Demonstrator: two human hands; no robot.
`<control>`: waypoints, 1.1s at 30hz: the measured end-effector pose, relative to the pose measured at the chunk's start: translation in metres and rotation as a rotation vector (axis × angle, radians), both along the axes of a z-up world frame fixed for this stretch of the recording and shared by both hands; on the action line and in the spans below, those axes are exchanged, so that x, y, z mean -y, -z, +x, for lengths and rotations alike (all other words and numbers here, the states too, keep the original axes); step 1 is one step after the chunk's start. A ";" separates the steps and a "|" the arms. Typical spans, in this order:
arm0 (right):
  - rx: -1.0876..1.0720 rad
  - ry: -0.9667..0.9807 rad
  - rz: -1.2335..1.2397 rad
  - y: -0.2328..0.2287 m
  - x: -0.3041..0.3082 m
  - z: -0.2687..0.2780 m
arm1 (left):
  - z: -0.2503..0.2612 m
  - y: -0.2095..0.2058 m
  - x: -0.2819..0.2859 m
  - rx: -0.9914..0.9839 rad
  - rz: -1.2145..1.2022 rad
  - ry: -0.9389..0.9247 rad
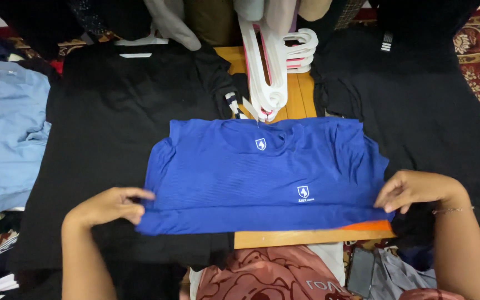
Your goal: Folding shirts and placing them onto plastic hangers
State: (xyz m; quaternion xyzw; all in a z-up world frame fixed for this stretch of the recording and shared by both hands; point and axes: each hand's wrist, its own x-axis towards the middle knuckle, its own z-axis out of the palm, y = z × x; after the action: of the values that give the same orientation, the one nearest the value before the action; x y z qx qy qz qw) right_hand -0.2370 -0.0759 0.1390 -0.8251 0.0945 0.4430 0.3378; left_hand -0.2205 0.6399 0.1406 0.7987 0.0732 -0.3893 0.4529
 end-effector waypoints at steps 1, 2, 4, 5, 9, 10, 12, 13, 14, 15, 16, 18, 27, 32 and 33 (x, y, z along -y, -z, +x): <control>0.002 -0.001 0.000 0.003 0.002 0.007 | 0.004 -0.011 0.011 0.002 0.000 -0.001; 0.159 -0.202 0.071 0.005 0.003 0.014 | 0.007 -0.022 0.022 0.148 0.126 0.001; 0.315 -0.394 0.145 0.004 -0.006 0.031 | 0.022 -0.030 0.043 0.288 0.252 0.004; 0.401 -0.405 0.129 0.000 -0.016 0.042 | 0.034 -0.026 0.052 0.432 0.290 0.029; 0.688 -0.206 0.149 -0.030 -0.090 0.086 | 0.077 -0.021 0.110 0.784 0.193 0.137; 0.691 -0.205 0.147 -0.021 -0.102 0.101 | 0.090 -0.006 0.129 0.787 0.192 0.138; 0.929 -0.014 0.288 -0.005 -0.128 0.134 | 0.118 0.022 0.166 0.972 0.126 0.068; 0.933 -0.014 0.289 0.012 -0.132 0.156 | 0.126 0.033 0.179 0.975 0.126 0.068; 1.049 0.013 0.232 0.028 -0.136 0.179 | 0.134 0.043 0.192 1.207 0.157 0.092; 1.165 0.041 0.175 0.045 -0.140 0.202 | 0.143 0.054 0.205 1.438 0.189 0.117; 1.169 0.039 0.176 0.055 -0.153 0.217 | 0.140 0.058 0.214 1.442 0.190 0.115; 1.196 0.290 0.172 0.073 -0.177 0.247 | 0.135 0.065 0.230 1.384 0.199 0.161; 0.894 0.403 -0.070 0.038 -0.246 0.266 | 0.130 0.110 0.224 1.444 0.285 0.037; 0.931 0.386 -0.176 0.016 -0.251 0.251 | 0.133 0.123 0.218 1.359 0.256 -0.078; 0.906 0.362 -0.240 0.018 -0.248 0.252 | 0.133 0.126 0.218 1.340 0.254 -0.092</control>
State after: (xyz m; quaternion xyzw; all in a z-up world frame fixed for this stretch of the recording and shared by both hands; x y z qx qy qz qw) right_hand 0.0154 0.1716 0.1210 -0.9379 0.1303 -0.0395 0.3191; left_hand -0.0877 0.4223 0.0149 0.9103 -0.1439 0.2203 0.3195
